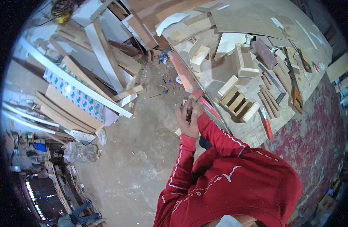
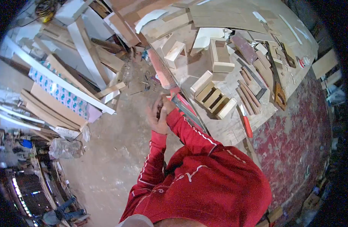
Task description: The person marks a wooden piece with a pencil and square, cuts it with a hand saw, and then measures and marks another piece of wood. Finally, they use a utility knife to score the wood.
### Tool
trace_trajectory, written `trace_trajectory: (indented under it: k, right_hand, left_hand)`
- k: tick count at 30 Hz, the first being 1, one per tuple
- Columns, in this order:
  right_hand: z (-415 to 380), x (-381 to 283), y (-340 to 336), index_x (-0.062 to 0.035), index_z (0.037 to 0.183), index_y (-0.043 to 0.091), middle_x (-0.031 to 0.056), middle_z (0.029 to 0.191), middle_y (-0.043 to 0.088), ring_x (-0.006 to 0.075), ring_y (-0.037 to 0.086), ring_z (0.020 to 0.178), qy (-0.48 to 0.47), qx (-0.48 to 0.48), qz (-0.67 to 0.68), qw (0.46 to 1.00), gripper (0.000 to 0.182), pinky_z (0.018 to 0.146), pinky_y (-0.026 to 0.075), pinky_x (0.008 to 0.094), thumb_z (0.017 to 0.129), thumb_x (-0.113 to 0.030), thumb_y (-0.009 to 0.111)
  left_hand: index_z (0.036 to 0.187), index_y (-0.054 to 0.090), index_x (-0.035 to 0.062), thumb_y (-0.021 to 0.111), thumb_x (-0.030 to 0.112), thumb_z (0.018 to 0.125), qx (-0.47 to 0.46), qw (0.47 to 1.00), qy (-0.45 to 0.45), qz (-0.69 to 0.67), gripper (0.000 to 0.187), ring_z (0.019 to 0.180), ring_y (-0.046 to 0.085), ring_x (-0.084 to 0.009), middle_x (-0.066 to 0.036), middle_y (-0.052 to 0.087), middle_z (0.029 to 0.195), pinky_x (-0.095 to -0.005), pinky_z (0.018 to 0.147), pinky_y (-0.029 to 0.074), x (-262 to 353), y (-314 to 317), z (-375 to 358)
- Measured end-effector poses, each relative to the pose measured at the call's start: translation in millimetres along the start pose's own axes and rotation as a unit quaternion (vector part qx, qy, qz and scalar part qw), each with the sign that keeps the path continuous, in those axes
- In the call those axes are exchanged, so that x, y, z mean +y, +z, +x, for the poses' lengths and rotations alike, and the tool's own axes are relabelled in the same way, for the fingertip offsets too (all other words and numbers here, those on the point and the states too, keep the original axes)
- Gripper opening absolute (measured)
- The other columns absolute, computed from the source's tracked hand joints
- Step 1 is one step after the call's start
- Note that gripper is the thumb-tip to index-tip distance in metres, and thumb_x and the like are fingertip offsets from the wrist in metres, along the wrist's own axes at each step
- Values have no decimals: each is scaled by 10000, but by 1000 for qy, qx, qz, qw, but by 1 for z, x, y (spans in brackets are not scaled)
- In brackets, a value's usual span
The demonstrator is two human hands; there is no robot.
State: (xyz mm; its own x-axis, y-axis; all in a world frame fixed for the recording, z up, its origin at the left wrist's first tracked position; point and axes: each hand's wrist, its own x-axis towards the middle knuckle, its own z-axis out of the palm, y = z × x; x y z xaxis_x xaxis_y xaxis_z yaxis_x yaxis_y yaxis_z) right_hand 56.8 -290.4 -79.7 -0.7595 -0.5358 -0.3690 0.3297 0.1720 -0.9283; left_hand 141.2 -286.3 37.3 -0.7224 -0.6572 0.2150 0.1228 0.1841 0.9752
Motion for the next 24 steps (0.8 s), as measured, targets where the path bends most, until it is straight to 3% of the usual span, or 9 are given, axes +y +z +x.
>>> trace_trajectory:
  k: [2,3,5,8,10,14,16,19,24]
  right_hand:
    - [-8,-49,7,-54,765,602,57,686,583,177,519,541,109,34,257,960,408,527,434,335,911,-409,462]
    - [32,5,12,-54,703,607,33,679,580,155,511,547,22,-34,215,976,394,518,429,315,908,-374,500]
    - [22,-26,12,-45,742,609,25,691,583,144,508,549,24,34,274,961,364,517,427,308,910,-353,511]
    - [22,-61,-3,-25,846,589,16,689,574,119,505,558,30,105,356,928,301,517,416,280,922,-304,509]
    - [11,-94,-16,-6,894,557,15,694,562,114,510,594,-57,235,268,933,283,544,411,263,925,-281,495]
    - [42,-99,-63,-25,929,566,45,812,600,133,533,674,-93,380,127,911,234,626,440,261,913,-244,486]
    - [74,-91,-85,10,946,541,157,813,582,255,555,743,-165,433,72,883,240,722,437,360,861,-213,511]
    - [108,-96,-112,29,992,537,220,892,592,361,567,859,-145,472,-52,868,328,791,430,410,847,-260,480]
    - [163,-90,-136,2,1035,586,243,999,611,377,581,955,-50,566,-81,819,360,839,435,414,833,-281,491]
  left_hand:
    - [1325,304,1,557,75,862,1,1000,17,-16,532,1137,468,-221,-146,417,1262,-307,946,379,-27,-8,25]
    - [1327,308,11,547,54,862,37,993,-21,-112,524,1143,466,-230,-147,412,1269,-317,953,379,-29,-8,39]
    - [1324,308,1,527,8,861,33,975,-64,-212,513,1178,442,-251,-151,409,1282,-357,976,378,-18,-10,58]
    - [1308,315,-27,524,6,859,-62,996,56,-29,496,1187,429,-260,-153,416,1280,-376,977,384,-15,-3,89]
    - [1298,324,-44,525,31,868,-55,994,90,16,480,1144,462,-238,-145,458,1236,-371,963,395,-10,8,110]
    - [1179,491,3,510,82,885,-59,967,-77,-235,305,931,586,-224,-127,525,1093,-340,773,490,-5,10,159]
    - [1147,493,-14,517,94,883,-106,966,-102,-214,286,787,621,-224,-116,593,934,-317,684,505,-20,0,198]
    - [1014,548,31,526,142,887,-109,961,-150,-203,170,669,631,-189,-81,626,800,-285,595,493,-49,-6,266]
    - [1038,526,41,527,178,884,-196,930,-260,-169,206,704,641,-211,-110,637,886,-297,593,480,-70,13,361]
